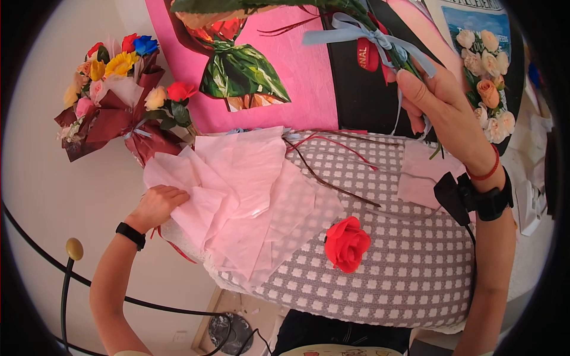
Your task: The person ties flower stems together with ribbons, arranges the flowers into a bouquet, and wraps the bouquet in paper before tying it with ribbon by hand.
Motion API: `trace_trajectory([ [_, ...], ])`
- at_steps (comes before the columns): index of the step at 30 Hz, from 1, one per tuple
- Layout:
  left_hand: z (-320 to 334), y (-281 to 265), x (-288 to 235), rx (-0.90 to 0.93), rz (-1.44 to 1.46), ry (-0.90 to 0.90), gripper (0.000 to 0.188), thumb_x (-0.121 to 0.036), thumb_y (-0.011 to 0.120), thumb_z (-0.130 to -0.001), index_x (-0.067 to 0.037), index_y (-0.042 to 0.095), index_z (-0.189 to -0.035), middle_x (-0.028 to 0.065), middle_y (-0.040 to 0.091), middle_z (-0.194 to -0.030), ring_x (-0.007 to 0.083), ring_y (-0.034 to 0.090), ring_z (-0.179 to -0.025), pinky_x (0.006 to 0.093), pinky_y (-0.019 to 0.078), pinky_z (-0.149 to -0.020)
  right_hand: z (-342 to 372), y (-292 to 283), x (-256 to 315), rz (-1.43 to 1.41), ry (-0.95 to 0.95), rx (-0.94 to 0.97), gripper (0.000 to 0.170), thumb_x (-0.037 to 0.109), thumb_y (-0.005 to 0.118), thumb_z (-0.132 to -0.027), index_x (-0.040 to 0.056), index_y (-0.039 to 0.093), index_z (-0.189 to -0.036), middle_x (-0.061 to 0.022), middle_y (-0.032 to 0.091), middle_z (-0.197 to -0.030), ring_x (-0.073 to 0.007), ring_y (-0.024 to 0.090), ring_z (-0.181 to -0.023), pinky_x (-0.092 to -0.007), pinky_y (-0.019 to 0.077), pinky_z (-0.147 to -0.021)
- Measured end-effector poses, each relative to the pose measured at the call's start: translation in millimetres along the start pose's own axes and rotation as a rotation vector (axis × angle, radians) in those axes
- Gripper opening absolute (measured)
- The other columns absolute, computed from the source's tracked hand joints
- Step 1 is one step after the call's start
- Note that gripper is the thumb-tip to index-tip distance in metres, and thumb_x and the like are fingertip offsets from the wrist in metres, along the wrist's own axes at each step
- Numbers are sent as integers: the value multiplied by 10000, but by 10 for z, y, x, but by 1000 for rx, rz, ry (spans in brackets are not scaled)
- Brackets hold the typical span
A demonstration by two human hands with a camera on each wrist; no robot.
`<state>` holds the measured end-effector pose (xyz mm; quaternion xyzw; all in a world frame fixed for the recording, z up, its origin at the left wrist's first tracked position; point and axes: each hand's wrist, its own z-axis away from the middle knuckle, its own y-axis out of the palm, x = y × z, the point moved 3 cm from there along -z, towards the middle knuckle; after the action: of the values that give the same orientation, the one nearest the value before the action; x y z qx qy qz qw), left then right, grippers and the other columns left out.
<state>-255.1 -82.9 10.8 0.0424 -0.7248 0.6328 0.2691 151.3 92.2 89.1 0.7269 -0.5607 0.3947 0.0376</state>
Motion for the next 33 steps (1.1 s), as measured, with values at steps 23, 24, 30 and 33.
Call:
trace_trajectory([
  [23, -19, -217, -261, 145, -24, 79, 620, -84, 641, -467, -38, 518, -1073, 103, 552, -1111, 238, 539, -977, 354, 418, -867, 20, 51, -60, 35, 54, 48, 282, 300, 493, -888, 62, 534, -1034, 76, 370, -580, 1, 317, -495, -172, 259, -421],
  [24, -14, -202, -257, 101, -28, 89, 619, -69, 636, -460, -39, 522, -1068, 99, 560, -1100, 234, 546, -962, 351, 427, -856, 24, 54, -50, 36, 56, 32, 276, 299, 494, -888, 62, 535, -1024, 77, 367, -582, 2, 313, -497, -173, 256, -422],
  [30, 12, -140, -160, -28, 54, 81, 491, -20, 626, -449, -34, 592, -939, 85, 618, -961, 257, 586, -860, 352, 468, -785, 19, 56, -25, 33, 40, 43, 251, 287, 490, -891, 62, 536, -991, 77, 361, -585, 0, 305, -499, -178, 253, -423],
  [33, 44, -219, -73, -118, 165, -20, 384, -38, 645, -502, -24, 596, -882, 113, 624, -893, 285, 595, -823, 352, 471, -750, 3, 24, -50, 11, 29, 77, 244, 284, 488, -891, 61, 536, -977, 75, 363, -585, 0, 307, -500, -179, 252, -424],
])
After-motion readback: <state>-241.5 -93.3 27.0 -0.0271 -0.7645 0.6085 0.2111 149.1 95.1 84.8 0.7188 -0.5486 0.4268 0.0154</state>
